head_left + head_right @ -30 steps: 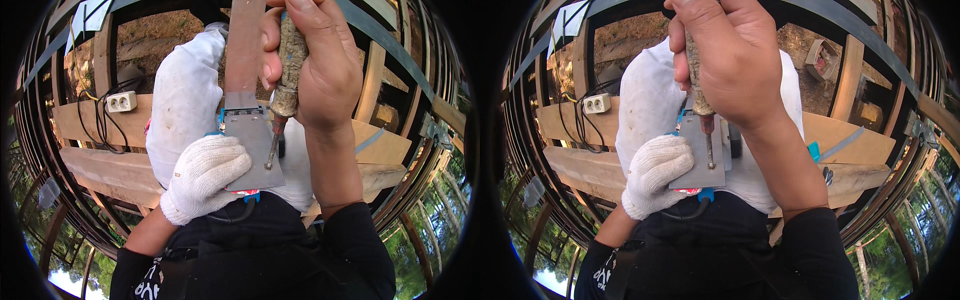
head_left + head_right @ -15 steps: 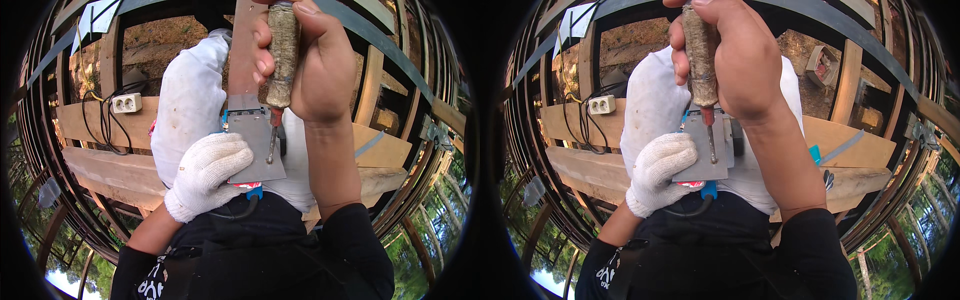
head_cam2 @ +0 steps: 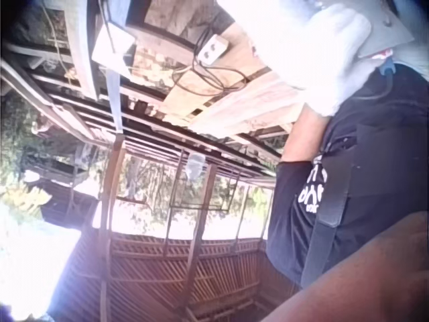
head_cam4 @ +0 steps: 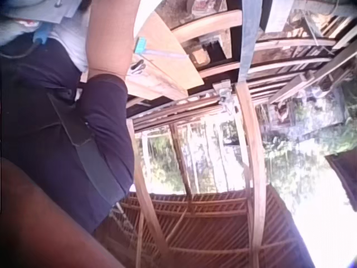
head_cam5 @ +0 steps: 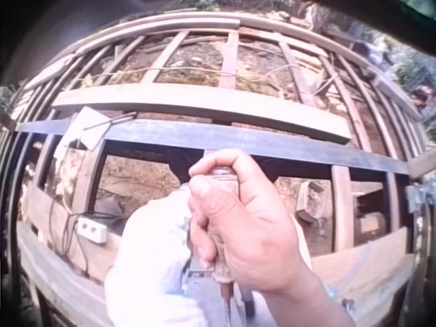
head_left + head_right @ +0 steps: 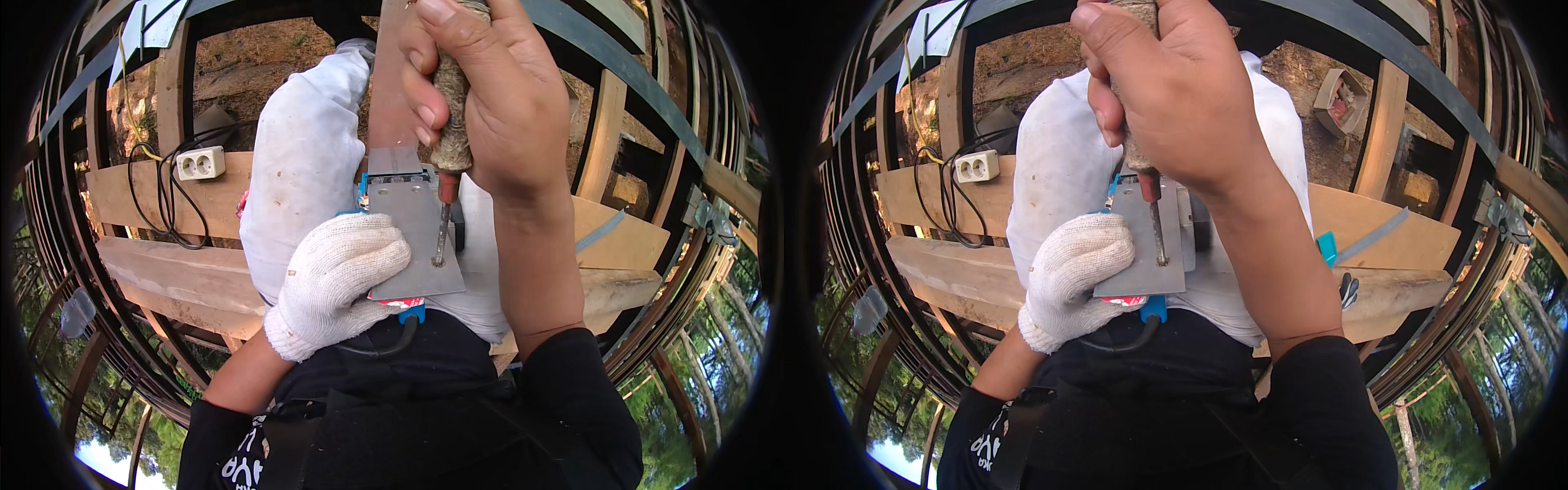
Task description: The person repairs an electric wood planer by using a screwdriver to remove and replace screws from the metal base plate, handling a small electronic component, and inspecting the internal drive belt and motor housing.
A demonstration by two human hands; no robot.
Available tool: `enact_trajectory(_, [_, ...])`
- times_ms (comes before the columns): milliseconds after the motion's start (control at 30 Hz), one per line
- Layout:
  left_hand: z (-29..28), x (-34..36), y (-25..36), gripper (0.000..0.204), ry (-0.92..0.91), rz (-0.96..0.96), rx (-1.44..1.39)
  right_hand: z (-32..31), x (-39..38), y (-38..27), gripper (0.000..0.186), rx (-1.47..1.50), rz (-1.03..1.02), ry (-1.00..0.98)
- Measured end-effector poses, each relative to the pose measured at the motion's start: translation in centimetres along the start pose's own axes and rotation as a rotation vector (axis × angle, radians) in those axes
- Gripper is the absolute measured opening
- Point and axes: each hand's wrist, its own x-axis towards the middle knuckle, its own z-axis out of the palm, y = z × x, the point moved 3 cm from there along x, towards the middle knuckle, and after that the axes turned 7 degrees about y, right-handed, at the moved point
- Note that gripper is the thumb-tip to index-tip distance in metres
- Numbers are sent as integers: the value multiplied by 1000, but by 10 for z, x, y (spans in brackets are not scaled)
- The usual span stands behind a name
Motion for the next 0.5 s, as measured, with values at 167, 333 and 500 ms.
enact_trajectory(167, [-2, 1, -3, 62, -28, -3, 4, 2, -3, 12, 36, 338, 270, 25])
enact_trajectory(333, [-2, 4, -10, 62, 97, -112, -25, -27, 11, 31, 35, 345, 181, 91])
enact_trajectory(500, [-5, 6, -18, 62, 54, -116, -84, -22, 15, 32, 32, 491, 183, 234])
